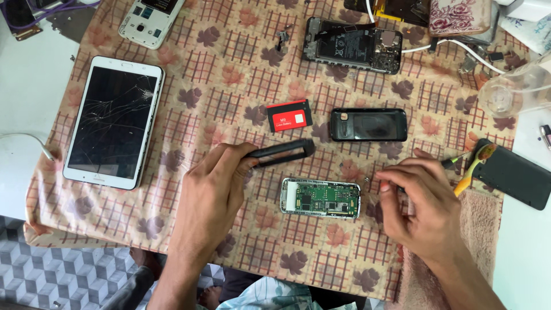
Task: The person reassembles a disassembled mobile phone by placing the motherboard into the casing, connecting a ribbon cable, inserting the battery, and securing the back cover with a screwdriver. The person then briefly handles a second white phone.
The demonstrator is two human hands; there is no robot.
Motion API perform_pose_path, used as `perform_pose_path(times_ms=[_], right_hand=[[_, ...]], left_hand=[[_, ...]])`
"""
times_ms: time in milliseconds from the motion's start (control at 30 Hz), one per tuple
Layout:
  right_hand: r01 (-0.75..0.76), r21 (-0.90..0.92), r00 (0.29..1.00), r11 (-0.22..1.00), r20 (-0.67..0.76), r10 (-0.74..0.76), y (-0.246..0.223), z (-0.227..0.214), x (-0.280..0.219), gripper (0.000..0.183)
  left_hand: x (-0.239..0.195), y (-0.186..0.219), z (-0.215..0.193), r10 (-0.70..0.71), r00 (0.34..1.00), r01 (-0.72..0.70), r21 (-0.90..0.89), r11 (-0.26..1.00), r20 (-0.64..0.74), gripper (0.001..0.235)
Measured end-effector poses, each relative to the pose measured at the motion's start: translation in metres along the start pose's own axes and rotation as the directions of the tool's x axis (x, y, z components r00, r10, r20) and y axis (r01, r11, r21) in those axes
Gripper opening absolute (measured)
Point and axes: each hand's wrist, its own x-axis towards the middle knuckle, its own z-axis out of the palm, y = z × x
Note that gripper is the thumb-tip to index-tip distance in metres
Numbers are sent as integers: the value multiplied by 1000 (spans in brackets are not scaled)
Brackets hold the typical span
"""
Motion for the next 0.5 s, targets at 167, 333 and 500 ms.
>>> perform_pose_path(times_ms=[167, 333, 500], right_hand=[[204, 75, 978, 976, 38, -207, -12, -1, 9, 69], [172, 108, 968, 979, 164, -188, -25, -5, 8, 88], [49, 115, 980, 992, 188, -70, -21, -6, 1, 66]], left_hand=[[4, 13, 14, 55, 982, -17, -209, 978, 179, 25], [-2, 23, 27, 141, 968, -79, -282, 956, 206, 26], [0, 25, 30, 117, 978, -64, -285, 956, 174, 22]])
